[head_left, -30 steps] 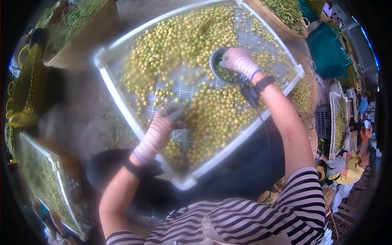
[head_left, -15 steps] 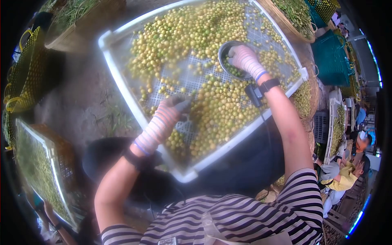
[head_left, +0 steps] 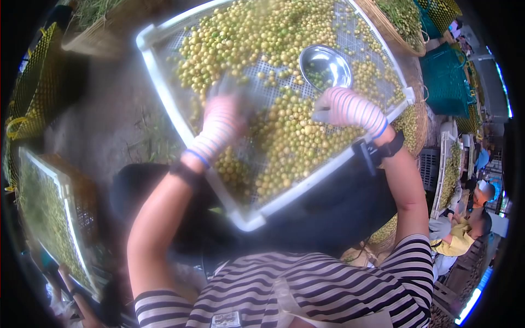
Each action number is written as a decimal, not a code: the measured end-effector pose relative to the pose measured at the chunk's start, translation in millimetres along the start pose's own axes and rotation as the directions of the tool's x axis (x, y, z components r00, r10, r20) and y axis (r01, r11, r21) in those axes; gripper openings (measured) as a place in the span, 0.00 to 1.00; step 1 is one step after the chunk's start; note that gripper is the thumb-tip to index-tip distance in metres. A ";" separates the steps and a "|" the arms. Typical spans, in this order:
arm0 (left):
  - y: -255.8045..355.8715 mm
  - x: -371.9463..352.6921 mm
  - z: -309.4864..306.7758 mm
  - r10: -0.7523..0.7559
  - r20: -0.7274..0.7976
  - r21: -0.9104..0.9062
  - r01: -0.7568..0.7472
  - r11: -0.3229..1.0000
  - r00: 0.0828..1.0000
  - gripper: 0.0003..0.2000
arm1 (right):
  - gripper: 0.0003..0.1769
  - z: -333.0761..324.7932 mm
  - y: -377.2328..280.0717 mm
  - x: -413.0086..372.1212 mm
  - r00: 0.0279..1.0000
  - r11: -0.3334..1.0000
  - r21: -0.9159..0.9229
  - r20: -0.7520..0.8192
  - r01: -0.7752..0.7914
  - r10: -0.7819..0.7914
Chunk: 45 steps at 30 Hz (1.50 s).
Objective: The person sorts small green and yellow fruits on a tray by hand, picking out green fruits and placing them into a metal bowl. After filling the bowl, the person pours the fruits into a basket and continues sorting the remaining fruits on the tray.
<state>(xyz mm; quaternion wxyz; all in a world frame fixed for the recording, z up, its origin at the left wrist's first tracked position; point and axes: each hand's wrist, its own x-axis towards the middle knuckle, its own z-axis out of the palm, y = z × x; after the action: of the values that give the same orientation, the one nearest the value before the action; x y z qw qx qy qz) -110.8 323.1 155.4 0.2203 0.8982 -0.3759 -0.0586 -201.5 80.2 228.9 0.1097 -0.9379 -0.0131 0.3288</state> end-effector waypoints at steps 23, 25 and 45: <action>-16.7 -26.4 -31.6 -0.122 0.488 0.317 -0.045 0.947 0.864 0.31 | 0.35 27.5 -101.8 117.9 0.920 0.895 -0.422 -0.276 0.143 -0.277; -5.4 -42.3 -41.9 -0.062 0.616 0.212 -0.089 0.973 0.786 0.28 | 0.31 39.6 -101.6 90.4 0.944 0.900 -0.372 -0.139 0.229 -0.298; -38.7 -29.8 -78.9 -0.005 0.573 -0.023 0.022 1.000 0.820 0.07 | 0.14 -46.2 -118.5 165.5 0.989 0.959 -0.251 -0.096 -0.135 0.114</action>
<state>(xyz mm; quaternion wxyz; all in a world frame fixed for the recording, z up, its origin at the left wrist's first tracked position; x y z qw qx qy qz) -85.5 395.8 207.3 0.1096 0.8385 -0.4177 -0.3324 -37.5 202.7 187.8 -0.0330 -0.9557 0.0081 0.2923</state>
